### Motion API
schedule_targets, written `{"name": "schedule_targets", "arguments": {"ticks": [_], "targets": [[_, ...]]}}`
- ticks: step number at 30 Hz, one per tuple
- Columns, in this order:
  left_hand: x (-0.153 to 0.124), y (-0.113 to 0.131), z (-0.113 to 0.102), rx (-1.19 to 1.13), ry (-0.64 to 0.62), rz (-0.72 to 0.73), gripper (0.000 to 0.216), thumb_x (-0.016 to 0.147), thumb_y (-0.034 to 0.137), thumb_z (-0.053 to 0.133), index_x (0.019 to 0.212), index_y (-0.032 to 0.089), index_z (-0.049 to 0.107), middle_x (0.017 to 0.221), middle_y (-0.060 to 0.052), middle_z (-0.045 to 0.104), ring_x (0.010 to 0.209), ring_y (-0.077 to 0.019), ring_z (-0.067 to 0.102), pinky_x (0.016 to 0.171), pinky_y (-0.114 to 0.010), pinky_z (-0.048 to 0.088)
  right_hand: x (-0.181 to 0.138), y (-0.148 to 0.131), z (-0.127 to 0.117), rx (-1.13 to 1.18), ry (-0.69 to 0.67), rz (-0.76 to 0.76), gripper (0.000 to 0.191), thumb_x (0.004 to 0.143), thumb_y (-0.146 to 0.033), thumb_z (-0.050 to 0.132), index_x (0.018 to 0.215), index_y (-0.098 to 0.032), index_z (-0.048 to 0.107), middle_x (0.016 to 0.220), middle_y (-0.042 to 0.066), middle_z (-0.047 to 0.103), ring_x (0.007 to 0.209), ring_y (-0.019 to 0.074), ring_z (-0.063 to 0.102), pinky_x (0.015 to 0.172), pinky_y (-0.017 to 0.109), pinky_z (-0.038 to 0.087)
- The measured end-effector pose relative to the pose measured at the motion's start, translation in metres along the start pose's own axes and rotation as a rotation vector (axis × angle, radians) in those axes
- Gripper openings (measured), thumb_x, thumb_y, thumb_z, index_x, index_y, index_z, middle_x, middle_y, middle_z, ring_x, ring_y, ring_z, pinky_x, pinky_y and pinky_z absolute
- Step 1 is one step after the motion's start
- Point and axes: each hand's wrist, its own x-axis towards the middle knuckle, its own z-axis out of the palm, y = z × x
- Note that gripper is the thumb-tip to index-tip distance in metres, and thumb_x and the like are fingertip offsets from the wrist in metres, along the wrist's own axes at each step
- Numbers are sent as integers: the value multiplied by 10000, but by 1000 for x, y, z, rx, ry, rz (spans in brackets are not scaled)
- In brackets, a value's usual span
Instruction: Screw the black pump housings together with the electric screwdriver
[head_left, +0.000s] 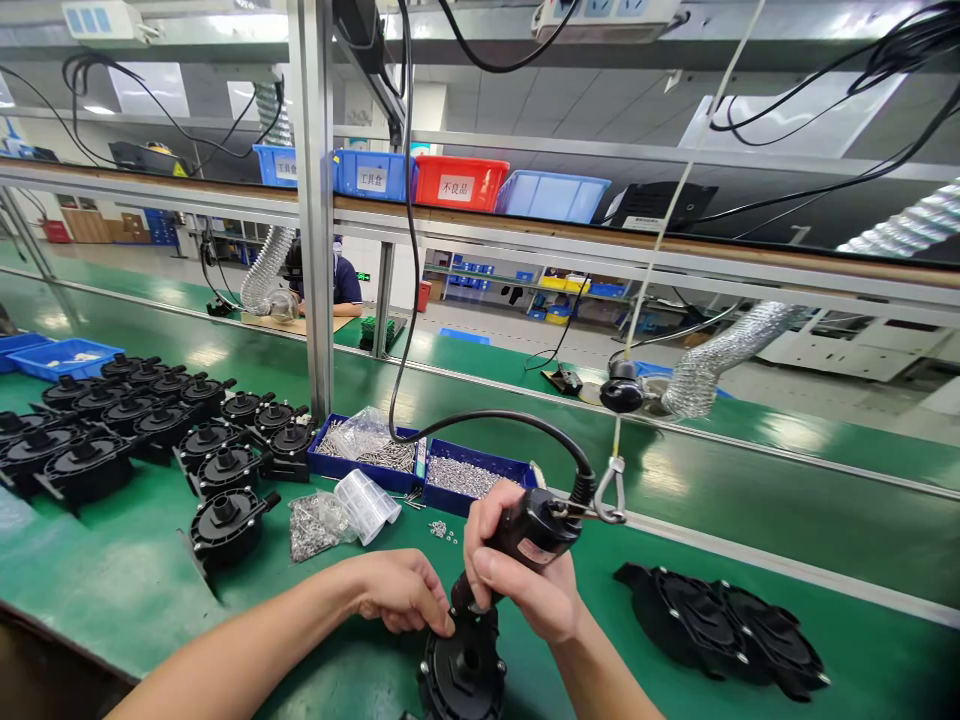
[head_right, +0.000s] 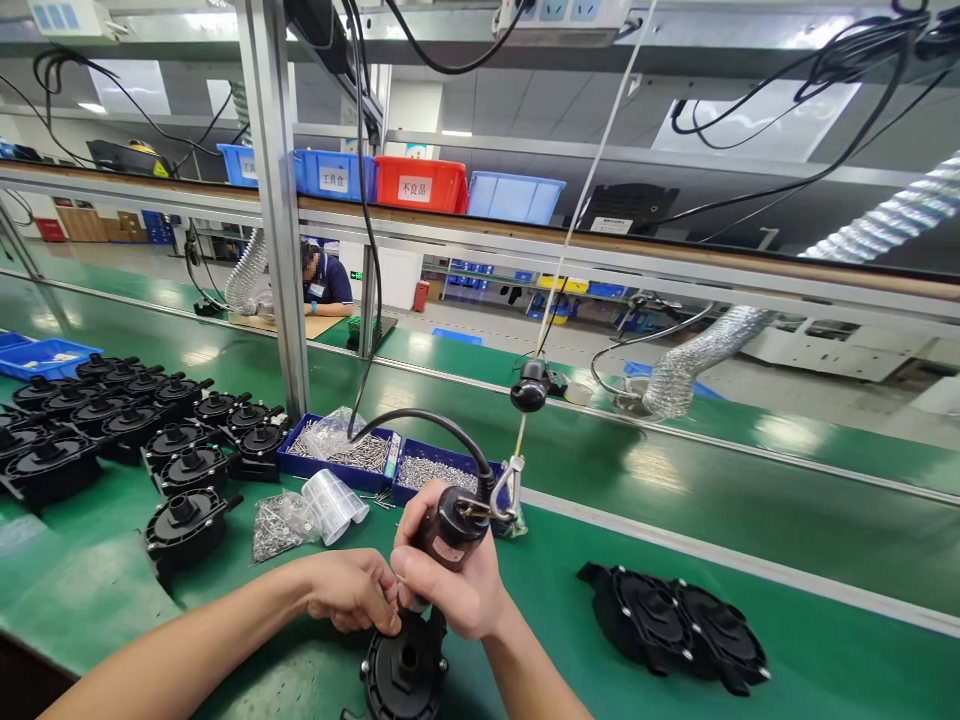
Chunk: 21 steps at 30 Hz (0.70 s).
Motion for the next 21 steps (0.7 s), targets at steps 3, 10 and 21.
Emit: {"name": "schedule_targets", "arguments": {"ticks": [3, 10, 21], "targets": [[1, -2, -2, 17, -16, 49, 424, 481, 359, 911, 704, 178, 599, 436, 41, 534, 330, -93, 431, 305, -175, 331, 1, 4, 1, 3, -22, 26, 221, 878, -276, 706, 928, -217, 499, 737, -3, 613, 467, 127, 570, 433, 250, 435], [2, -2, -8, -36, -176, 40, 580, 502, 368, 955, 921, 181, 600, 501, -11, 649, 379, -171, 583, 360, -219, 493, 3, 17, -1, 34, 22, 33, 251, 872, -297, 716, 899, -209, 483, 639, -56, 531, 380, 74, 468, 388, 199, 364], [12, -5, -18, 57, -262, 56, 529, 534, 441, 945, 856, 179, 616, 526, -12, 647, 408, -189, 604, 393, -259, 509, 2, 8, -2, 48, -36, 96, 323, 834, -389, 752, 888, -225, 478, 704, 8, 637, 384, 82, 450, 376, 209, 341]]}}
